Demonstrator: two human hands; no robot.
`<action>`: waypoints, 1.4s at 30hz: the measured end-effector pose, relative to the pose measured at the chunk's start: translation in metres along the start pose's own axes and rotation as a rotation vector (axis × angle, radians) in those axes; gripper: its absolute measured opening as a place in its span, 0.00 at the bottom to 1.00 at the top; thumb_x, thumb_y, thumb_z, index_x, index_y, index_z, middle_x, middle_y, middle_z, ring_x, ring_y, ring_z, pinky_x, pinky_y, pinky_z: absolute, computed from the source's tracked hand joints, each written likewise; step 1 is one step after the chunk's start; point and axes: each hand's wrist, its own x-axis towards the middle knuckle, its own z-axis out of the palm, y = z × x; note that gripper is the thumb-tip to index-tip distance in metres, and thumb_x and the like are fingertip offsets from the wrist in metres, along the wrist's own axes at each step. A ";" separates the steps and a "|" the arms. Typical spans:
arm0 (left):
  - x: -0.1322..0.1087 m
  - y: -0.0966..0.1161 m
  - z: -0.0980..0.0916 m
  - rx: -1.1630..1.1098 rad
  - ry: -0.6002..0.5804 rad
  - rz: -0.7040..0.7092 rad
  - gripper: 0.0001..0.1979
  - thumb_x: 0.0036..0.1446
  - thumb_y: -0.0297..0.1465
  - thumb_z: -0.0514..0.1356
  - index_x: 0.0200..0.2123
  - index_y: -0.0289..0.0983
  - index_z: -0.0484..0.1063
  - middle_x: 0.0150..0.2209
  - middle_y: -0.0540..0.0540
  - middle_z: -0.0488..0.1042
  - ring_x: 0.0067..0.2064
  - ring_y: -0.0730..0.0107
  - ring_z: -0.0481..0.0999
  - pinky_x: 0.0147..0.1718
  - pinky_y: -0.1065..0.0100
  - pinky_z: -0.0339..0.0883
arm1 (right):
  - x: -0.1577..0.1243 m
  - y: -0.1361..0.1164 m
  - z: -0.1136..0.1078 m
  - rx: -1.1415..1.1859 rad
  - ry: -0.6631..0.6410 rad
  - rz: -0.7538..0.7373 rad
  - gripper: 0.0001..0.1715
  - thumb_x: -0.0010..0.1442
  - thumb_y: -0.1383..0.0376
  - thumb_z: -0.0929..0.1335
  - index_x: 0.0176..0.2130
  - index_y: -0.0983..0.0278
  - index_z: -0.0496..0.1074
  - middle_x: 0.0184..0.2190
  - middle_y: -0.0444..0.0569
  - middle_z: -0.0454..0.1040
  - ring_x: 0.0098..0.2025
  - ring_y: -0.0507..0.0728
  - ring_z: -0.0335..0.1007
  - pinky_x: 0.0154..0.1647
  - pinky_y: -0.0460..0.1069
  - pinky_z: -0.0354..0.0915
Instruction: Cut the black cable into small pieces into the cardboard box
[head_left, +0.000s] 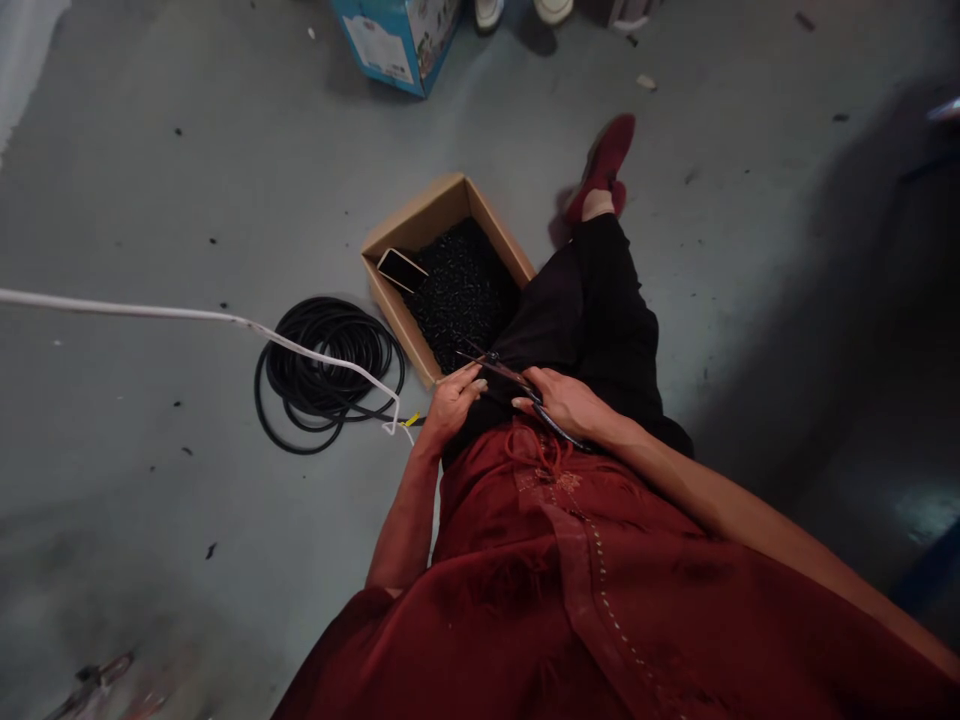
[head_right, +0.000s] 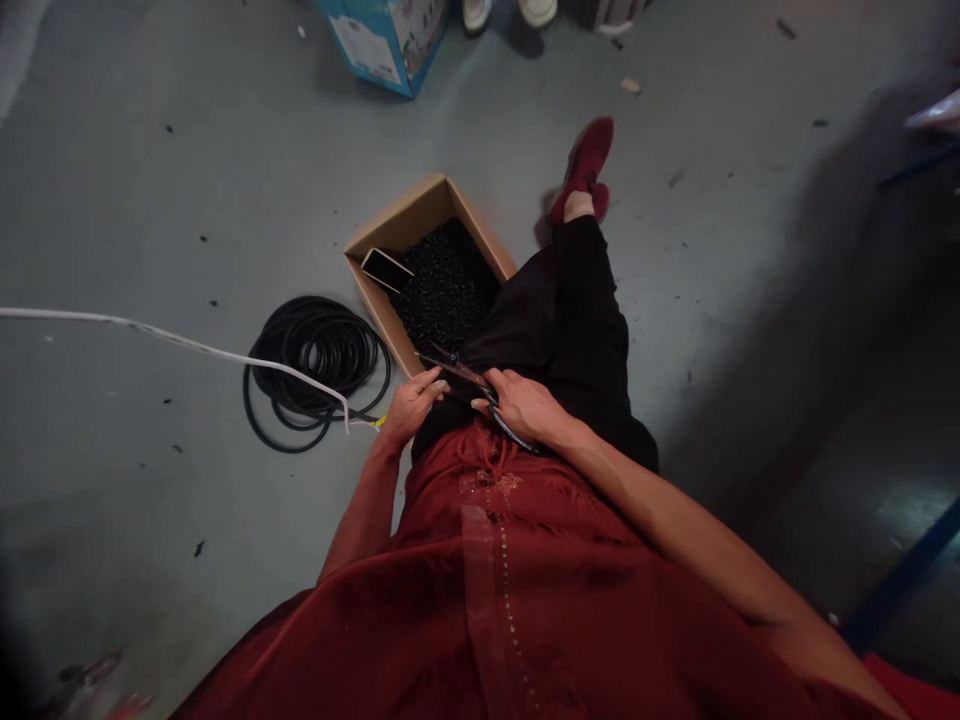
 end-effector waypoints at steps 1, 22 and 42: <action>0.001 0.000 0.001 -0.013 -0.002 -0.019 0.19 0.57 0.34 0.53 0.50 0.35 0.68 0.42 0.43 0.75 0.38 0.70 0.73 0.39 0.70 0.66 | 0.000 0.000 0.000 -0.010 0.003 0.012 0.25 0.60 0.47 0.55 0.44 0.64 0.62 0.39 0.54 0.68 0.39 0.58 0.67 0.38 0.48 0.58; 0.009 -0.026 0.008 -0.065 0.039 -0.142 0.18 0.55 0.32 0.53 0.47 0.33 0.70 0.34 0.45 0.76 0.32 0.74 0.71 0.31 0.73 0.66 | 0.016 -0.010 0.004 -0.207 -0.088 0.144 0.24 0.60 0.48 0.55 0.44 0.62 0.62 0.38 0.54 0.73 0.38 0.61 0.70 0.32 0.49 0.58; 0.007 -0.018 0.004 -0.121 0.020 -0.138 0.19 0.55 0.34 0.54 0.50 0.35 0.68 0.38 0.46 0.76 0.34 0.74 0.72 0.35 0.72 0.66 | 0.020 0.005 0.010 0.011 -0.016 0.232 0.24 0.58 0.46 0.58 0.41 0.61 0.66 0.30 0.51 0.74 0.32 0.58 0.70 0.27 0.46 0.56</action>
